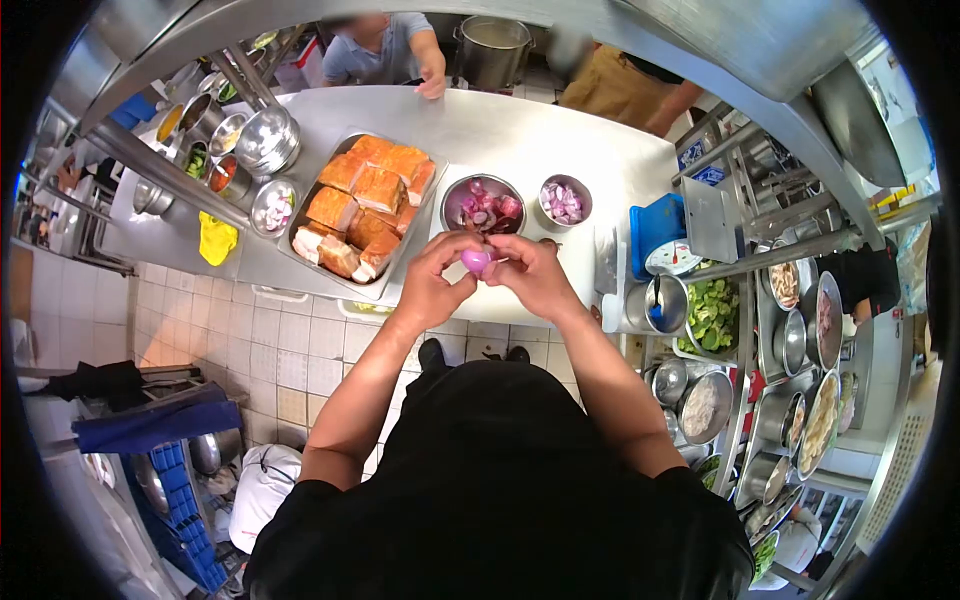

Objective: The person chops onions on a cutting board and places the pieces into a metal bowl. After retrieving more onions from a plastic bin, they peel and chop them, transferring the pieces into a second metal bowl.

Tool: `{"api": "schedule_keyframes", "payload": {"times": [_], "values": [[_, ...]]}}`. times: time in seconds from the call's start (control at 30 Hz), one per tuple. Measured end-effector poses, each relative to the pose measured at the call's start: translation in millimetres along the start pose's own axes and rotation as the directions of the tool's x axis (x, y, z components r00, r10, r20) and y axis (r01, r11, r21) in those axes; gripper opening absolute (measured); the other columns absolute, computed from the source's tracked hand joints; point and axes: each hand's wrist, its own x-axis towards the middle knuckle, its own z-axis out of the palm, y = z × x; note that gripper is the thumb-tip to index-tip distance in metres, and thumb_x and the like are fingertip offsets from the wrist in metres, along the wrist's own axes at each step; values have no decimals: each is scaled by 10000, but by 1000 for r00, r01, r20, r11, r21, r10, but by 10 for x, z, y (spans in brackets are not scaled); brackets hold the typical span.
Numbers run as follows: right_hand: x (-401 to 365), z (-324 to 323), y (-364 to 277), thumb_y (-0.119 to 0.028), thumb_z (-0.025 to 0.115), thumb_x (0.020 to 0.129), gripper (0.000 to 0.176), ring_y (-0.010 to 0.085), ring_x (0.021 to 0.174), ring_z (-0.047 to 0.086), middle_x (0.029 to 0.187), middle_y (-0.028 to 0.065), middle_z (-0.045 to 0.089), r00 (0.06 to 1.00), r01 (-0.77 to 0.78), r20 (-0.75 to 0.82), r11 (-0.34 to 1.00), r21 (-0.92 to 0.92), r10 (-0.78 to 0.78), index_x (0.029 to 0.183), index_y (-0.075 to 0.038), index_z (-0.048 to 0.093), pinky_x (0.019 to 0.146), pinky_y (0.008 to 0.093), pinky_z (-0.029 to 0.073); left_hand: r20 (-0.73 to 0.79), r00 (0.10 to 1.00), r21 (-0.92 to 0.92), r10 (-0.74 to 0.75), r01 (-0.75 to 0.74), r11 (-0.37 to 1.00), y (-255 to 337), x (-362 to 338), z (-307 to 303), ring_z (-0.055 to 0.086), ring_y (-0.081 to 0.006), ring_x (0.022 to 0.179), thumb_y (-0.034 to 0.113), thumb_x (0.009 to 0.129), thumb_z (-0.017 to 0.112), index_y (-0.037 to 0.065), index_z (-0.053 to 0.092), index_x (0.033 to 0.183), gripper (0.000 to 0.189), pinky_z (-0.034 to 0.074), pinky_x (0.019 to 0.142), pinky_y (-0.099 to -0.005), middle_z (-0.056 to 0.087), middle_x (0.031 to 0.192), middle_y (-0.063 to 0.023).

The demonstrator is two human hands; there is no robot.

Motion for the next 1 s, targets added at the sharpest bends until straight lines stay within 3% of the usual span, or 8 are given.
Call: {"api": "schedule_keyframes", "payload": {"times": [0.07,0.1,0.33,0.5,0.67,0.87,0.93,1.0], "values": [[4,5,167,-58,775,951,437,122,994,705,1157,100,747,1000,1,-26,1000,-10,-1,1352,53,641,885,280,581,117,990,393,80,-120,912,67,16,-44,686,-324,1238,-96,784,728,34,704,1230,465,562,1035,-426,710,1270,-154],[-20,16,184,-64,775,947,435,113,1013,697,1167,90,749,999,3,-44,998,-60,-6,1347,47,647,902,282,575,144,983,422,117,-168,891,79,11,-42,681,-386,1215,-63,775,751,48,715,1218,459,553,1043,-432,707,1290,-177],[-189,-25,328,-28,723,993,336,77,1046,671,1149,17,739,1000,0,9,996,-91,1,1323,21,684,928,265,554,283,956,526,81,-226,820,86,-156,-9,665,-383,1198,32,839,753,78,699,1265,432,563,1013,-426,665,1286,-169],[-256,-100,557,-22,725,989,340,104,1083,681,1193,52,736,997,-73,15,990,-117,76,1317,43,667,960,274,551,379,922,458,80,-262,850,49,-143,27,682,-364,1070,62,826,757,59,689,1165,346,575,936,-430,679,1122,-141],[-318,-138,534,24,704,976,349,145,1071,709,1197,87,743,997,-68,35,985,-159,74,1320,56,657,937,305,597,368,930,489,0,-194,851,6,-147,36,698,-353,1055,18,772,798,68,700,1168,411,587,908,-415,700,1125,-124],[-348,-157,561,84,617,984,288,209,1025,748,1158,123,749,989,-148,-17,989,-23,147,1269,72,659,886,372,663,328,945,327,-8,-105,939,-134,-222,-30,726,-291,1072,-10,765,800,67,705,1215,466,587,925,-381,714,1132,-107],[-354,-153,567,53,596,1014,217,209,973,759,1114,131,755,989,-149,-11,989,-3,149,1218,53,672,849,367,666,257,955,102,-146,123,987,-244,-304,-33,723,-212,1109,-38,787,801,50,709,1222,453,573,980,-352,729,1162,-87],[-359,-119,539,34,589,1029,182,217,952,765,1093,136,756,983,-181,-13,983,18,182,1190,43,671,832,365,666,246,955,-35,-167,181,983,-431,-379,-41,714,-191,1123,-39,803,807,40,708,1227,443,560,1008,-350,733,1179,-80]]}}
